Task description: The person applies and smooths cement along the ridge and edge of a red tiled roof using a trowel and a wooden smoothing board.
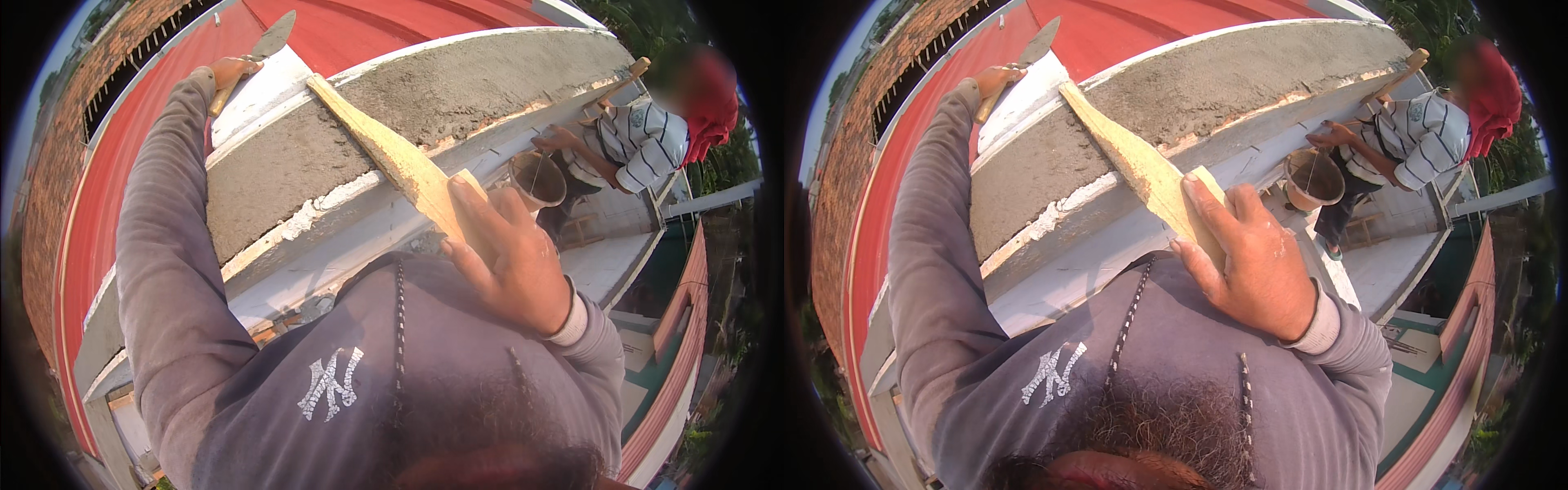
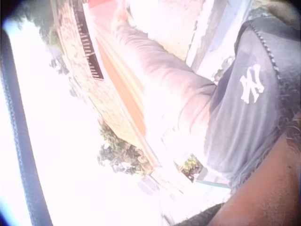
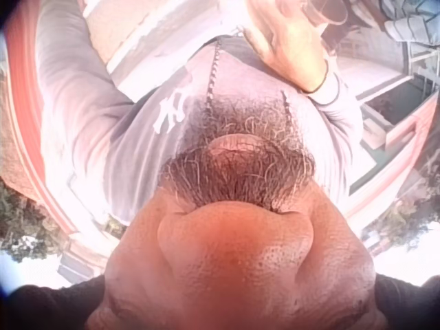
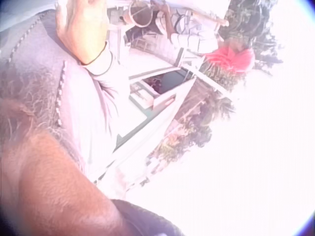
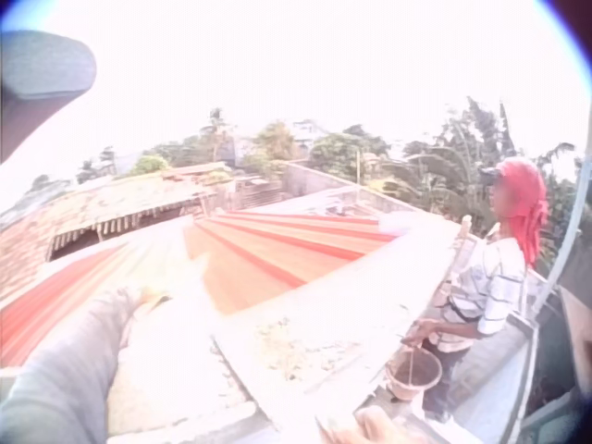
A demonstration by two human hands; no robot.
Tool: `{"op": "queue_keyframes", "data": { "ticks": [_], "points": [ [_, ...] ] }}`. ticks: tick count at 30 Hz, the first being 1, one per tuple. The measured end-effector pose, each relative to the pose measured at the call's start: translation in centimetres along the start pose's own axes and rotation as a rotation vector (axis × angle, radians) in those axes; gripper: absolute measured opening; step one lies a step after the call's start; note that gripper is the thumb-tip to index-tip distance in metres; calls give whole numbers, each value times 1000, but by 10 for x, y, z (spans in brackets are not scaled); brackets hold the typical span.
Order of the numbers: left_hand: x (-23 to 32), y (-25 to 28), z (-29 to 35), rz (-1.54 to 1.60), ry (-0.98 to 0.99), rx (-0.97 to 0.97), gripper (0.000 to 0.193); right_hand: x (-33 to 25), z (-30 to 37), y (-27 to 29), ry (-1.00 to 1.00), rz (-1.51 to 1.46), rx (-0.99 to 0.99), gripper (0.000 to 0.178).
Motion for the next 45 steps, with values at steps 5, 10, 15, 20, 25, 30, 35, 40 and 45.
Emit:
{"op": "queue_keyframes", "data": {
  "ticks": [5,10,15,20,25,30,35,40,45],
  "points": [
    [-4,1,-2,-53,-32,-11,66,8,10,5,-16,61,49,64],
    [-23,2,-21,14,18,-38,67,41,16,20,-125,73,166,61],
    [-28,0,-24,16,7,-3,69,32,16,12,-8,34,160,62],
    [-16,-1,-14,4,2,22,71,54,2,10,-70,23,220,63],
    [-32,-1,-21,84,35,3,68,71,-14,-20,42,-65,386,69],
    [-25,-6,-20,96,25,12,64,72,-11,-47,-12,-11,430,75],
    [-20,-5,-5,102,19,28,61,75,-11,-47,25,-29,432,77],
    [-11,-3,-5,97,6,19,61,83,-27,-48,72,-124,467,73],
    [-24,-4,-6,83,-9,32,64,89,-25,-49,110,-231,454,70]
  ]
}}
Point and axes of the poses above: each hand's wrist, its own z-axis away from the middle knuckle, its own y-axis out of the back of the hand, x = y × z, the point moved 1 cm from there along -z, towards the middle knuckle, and after that the axes turned 4 degrees about -z, right-handed, at the moved point
